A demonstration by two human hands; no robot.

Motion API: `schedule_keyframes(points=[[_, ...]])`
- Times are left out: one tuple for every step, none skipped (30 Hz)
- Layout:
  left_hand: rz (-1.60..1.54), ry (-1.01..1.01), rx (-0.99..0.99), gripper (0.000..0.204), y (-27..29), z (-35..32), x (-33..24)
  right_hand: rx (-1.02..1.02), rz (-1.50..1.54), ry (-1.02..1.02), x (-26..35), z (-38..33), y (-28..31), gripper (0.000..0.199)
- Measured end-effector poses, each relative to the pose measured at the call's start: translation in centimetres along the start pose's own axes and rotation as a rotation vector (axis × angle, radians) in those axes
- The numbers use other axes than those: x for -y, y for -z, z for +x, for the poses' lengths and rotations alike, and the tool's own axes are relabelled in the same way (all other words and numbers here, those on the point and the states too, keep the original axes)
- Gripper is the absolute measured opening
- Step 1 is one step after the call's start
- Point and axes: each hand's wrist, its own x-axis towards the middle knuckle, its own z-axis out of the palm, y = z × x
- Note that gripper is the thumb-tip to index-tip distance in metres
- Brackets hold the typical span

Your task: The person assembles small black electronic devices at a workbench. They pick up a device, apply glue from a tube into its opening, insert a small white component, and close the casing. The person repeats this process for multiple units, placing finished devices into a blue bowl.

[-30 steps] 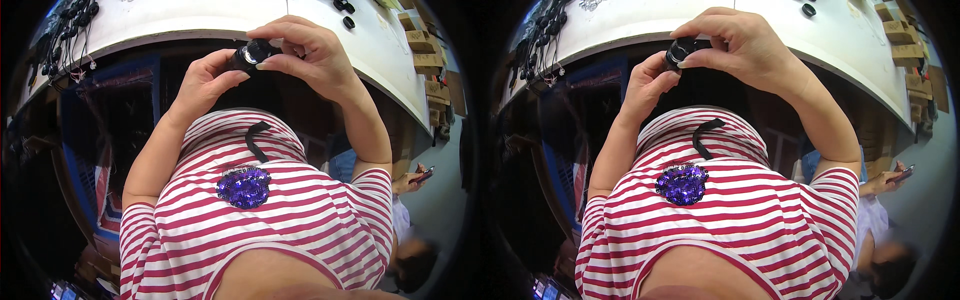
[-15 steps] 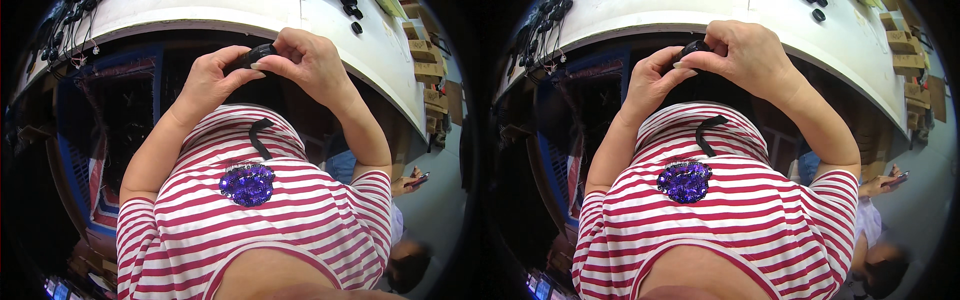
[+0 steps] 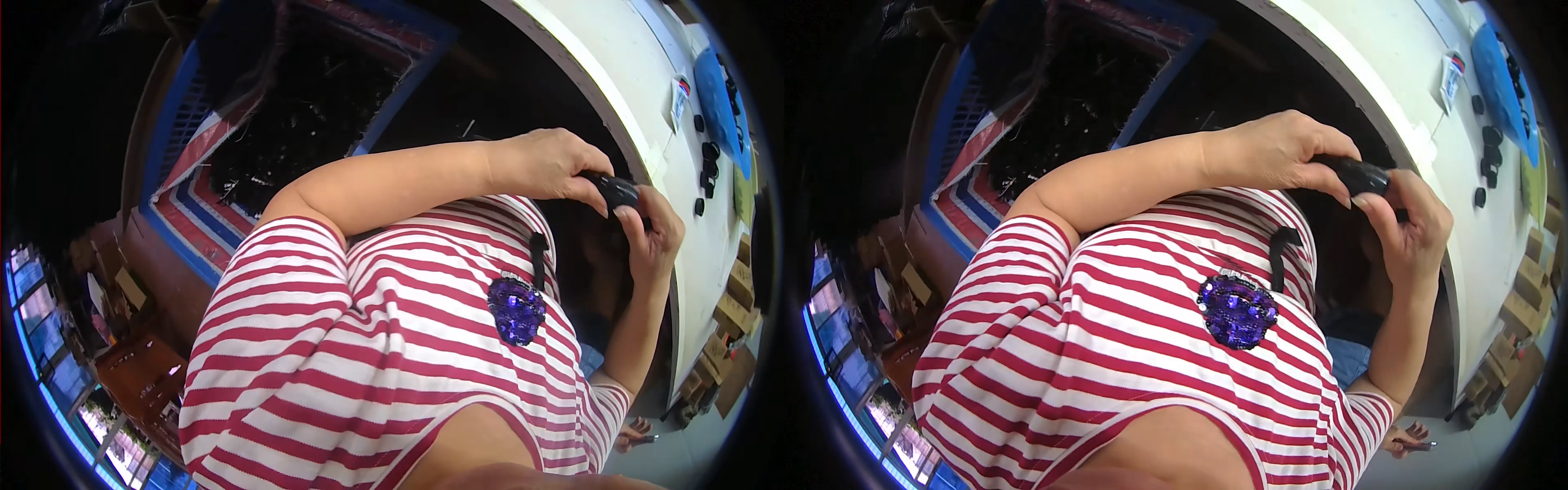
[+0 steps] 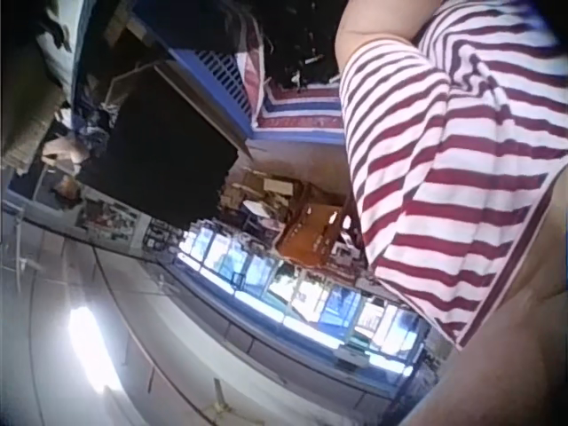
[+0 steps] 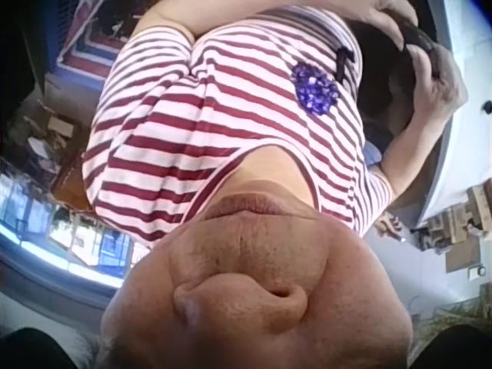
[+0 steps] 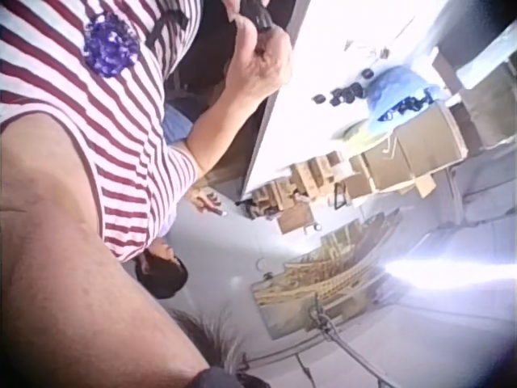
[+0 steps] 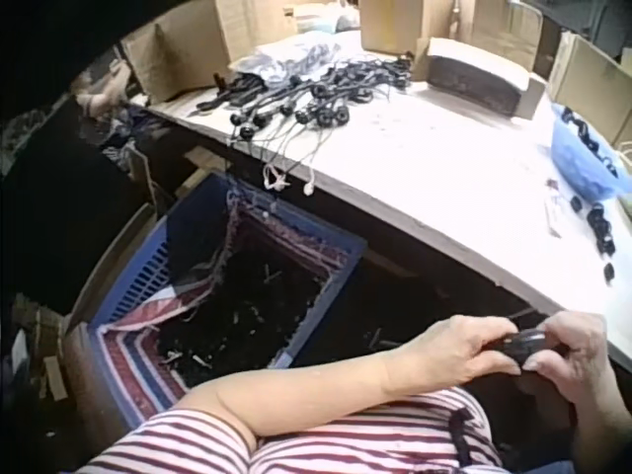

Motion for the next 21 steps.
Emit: schedule_keyframes(points=[[-0.004, -0.014, -0.041, 0.026, -0.1, -0.1, 0.0, -0.053, -0.006, -0.049, 0.1, 0.0, -0.1, 0.030], [-0.014, -0.036, -0.074, 0.026, -0.2, 0.0, 0.1, -0.076, 0.032, -0.019, 0.3, 0.0, -0.3, 0.029], [0.003, -0.009, -0.074, 0.026, -0.1, 0.2, 0.3, -0.137, 0.076, 0.007, 0.3, 0.0, -0.5, 0.030], [-0.010, -0.036, -0.100, 0.027, 0.0, 0.3, 0.4, -0.140, 0.085, -0.008, 0.3, 0.0, -0.6, 0.030], [0.163, -0.086, -0.085, 0.027, 0.3, 0.4, 0.5, -0.143, 0.113, -0.015, 0.3, -0.1, -0.5, 0.031], [0.108, -0.065, -0.109, 0.034, -0.2, 0.4, 0.5, -0.096, 0.120, -0.065, 0.3, -0.1, -0.3, 0.032], [0.153, -0.117, -0.131, 0.031, -0.3, 0.3, 0.5, -0.052, 0.019, -0.090, 0.2, -0.1, -0.1, 0.032], [0.121, -0.099, -0.132, 0.029, -0.4, 0.2, 0.4, -0.024, -0.079, -0.146, 0.2, -0.1, -0.1, 0.033], [0.119, -0.103, -0.158, 0.027, -0.3, 0.4, 0.4, -0.035, -0.041, -0.140, 0.3, -0.1, 0.0, 0.033], [0.018, -0.044, -0.170, 0.026, -0.2, 0.4, 0.3, -0.060, 0.021, -0.104, 0.3, 0.1, -0.1, 0.032], [-0.024, -0.013, -0.173, 0.026, 0.0, 0.5, 0.2, -0.061, 0.106, -0.047, 0.4, 0.2, -0.1, 0.034], [-0.051, 0.030, -0.194, 0.025, 0.2, 0.6, 0.1, -0.083, 0.053, 0.008, 0.5, 0.3, -0.2, 0.036], [0.114, -0.037, -0.170, 0.025, 0.2, 0.5, 0.0, -0.083, 0.033, -0.065, 0.6, 0.4, -0.1, 0.038], [0.122, -0.111, -0.188, 0.026, -0.1, 0.5, -0.2, -0.063, 0.004, -0.165, 0.7, 0.4, -0.2, 0.039], [0.125, -0.103, -0.189, 0.026, -0.1, 0.5, -0.3, -0.069, 0.006, -0.173, 0.8, 0.5, -0.2, 0.037], [0.129, -0.095, -0.192, 0.026, -0.1, 0.5, -0.4, -0.077, -0.007, -0.199, 0.9, 0.6, -0.3, 0.035], [0.083, -0.067, -0.202, 0.026, -0.1, 0.7, -0.4, -0.092, -0.032, -0.208, 0.9, 0.6, -0.3, 0.034], [0.036, -0.038, -0.212, 0.025, -0.1, 0.7, -0.5, -0.123, -0.006, -0.148, 1.0, 0.6, -0.3, 0.032], [0.004, 0.006, -0.235, 0.025, 0.0, 0.8, -0.6, -0.158, 0.007, -0.074, 1.0, 0.5, -0.3, 0.030], [0.035, -0.004, -0.195, 0.024, 0.0, 0.8, -0.6, -0.174, 0.008, -0.027, 1.0, 0.5, -0.3, 0.029], [0.081, 0.003, -0.165, 0.023, -0.1, 0.8, -0.7, -0.155, -0.062, -0.070, 0.9, 0.3, -0.1, 0.031]])
